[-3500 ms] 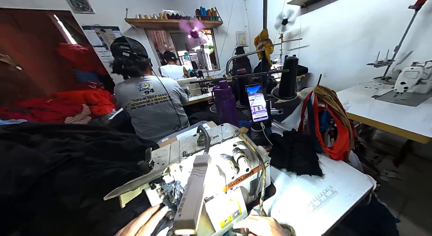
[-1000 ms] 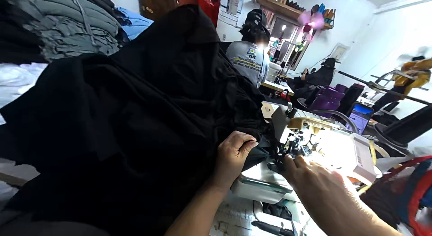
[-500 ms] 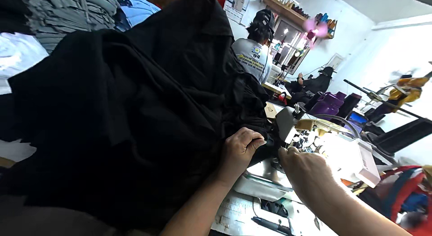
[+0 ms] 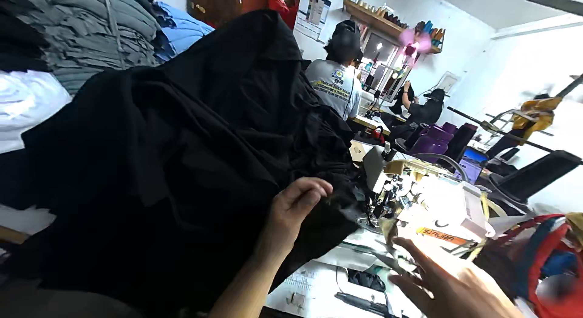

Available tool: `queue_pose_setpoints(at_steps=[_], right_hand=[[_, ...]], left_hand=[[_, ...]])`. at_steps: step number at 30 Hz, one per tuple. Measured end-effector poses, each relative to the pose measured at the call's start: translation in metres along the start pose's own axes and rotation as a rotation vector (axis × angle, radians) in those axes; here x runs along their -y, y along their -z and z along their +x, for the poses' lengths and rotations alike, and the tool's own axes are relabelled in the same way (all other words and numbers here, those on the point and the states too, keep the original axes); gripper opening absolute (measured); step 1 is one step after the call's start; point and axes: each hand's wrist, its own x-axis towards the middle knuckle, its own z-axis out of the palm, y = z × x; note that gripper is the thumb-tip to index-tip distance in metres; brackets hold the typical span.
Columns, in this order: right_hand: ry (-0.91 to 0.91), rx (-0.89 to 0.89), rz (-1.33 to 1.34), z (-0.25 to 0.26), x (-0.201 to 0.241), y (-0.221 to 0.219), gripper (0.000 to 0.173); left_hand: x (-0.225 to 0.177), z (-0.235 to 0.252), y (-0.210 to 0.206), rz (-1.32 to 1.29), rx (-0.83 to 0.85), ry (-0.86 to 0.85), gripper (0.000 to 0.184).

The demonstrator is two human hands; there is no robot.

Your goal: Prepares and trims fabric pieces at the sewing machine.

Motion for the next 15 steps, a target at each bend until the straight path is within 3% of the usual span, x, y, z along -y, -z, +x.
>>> queue_pose_setpoints(at_steps=[1, 4, 8, 15], right_hand=[[0.016, 0.012, 0.131, -0.009, -0.004, -0.002, 0.046], [0.08, -0.023, 0.52, -0.031, -0.016, -0.029, 0.033], [0.051, 0.006, 1.053, -0.046, -0.013, -0.08, 0.034], [-0.015, -0.012, 1.549, -0.036, 0.02, -0.108, 0.033]], left_hand=[[-0.009, -0.006, 0.005, 0.017, 0.074, -0.032, 0.025], [-0.035, -0.032, 0.016, 0.075, 0.206, -0.057, 0.026], [-0.056, -0.072, 0.023, 0.201, 0.227, 0.036, 0.026], [-0.076, -0.09, 0.025, 0.293, 0.232, 0.04, 0.027]])
